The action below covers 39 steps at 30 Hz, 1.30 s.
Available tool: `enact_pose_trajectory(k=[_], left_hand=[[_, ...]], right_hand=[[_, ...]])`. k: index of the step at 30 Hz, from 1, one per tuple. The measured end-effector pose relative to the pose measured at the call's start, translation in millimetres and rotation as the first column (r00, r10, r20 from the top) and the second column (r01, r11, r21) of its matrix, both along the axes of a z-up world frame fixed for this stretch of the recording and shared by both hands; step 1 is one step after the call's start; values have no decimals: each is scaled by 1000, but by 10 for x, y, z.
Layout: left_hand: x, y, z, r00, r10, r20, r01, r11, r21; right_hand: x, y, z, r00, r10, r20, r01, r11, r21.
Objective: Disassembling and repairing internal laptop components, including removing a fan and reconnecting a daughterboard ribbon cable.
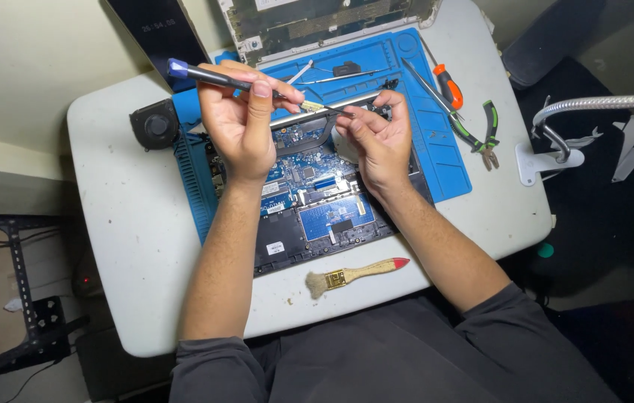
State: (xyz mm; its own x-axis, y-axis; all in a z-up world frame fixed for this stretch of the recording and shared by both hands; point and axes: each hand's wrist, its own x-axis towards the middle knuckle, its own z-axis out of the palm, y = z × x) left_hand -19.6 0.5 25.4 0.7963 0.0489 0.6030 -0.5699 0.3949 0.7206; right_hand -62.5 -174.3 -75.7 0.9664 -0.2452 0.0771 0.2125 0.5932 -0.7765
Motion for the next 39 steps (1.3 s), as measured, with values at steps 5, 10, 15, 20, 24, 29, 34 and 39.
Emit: enact_pose_trajectory(k=[5, 10, 15, 20, 24, 29, 34, 39], left_hand=[[8, 2, -11, 1000, -22, -3, 22, 1000, -13], [14, 1, -29, 998, -63, 18, 63, 998, -2], [14, 21, -1, 999, -37, -35, 39, 999, 36], [84, 99, -41, 994, 109, 5, -108, 969, 220], [159, 63, -211, 984, 166, 58, -175, 917, 359], [204, 57, -350, 984, 159, 79, -177, 887, 426], [212, 18, -422, 990, 126, 70, -144, 889, 436], [227, -5, -491, 994, 88, 69, -109, 887, 449]], right_hand=[[-5, 18, 88, 999, -13, -29, 13, 1000, -9], [-8, 12, 117, 1000, 8, 11, -8, 1000, -6], [10, -4, 191, 994, 57, 94, -28, 959, -282], [0, -151, 412, 979, 121, 163, 117, 318, -941], [17, -171, 279, 954, 279, 106, 130, -67, -989], [-11, -161, 220, 964, 264, 24, 86, -227, -970], [-15, -184, 248, 960, 280, -3, 87, -309, -947], [-23, -208, 304, 941, 337, -6, 119, -348, -930]])
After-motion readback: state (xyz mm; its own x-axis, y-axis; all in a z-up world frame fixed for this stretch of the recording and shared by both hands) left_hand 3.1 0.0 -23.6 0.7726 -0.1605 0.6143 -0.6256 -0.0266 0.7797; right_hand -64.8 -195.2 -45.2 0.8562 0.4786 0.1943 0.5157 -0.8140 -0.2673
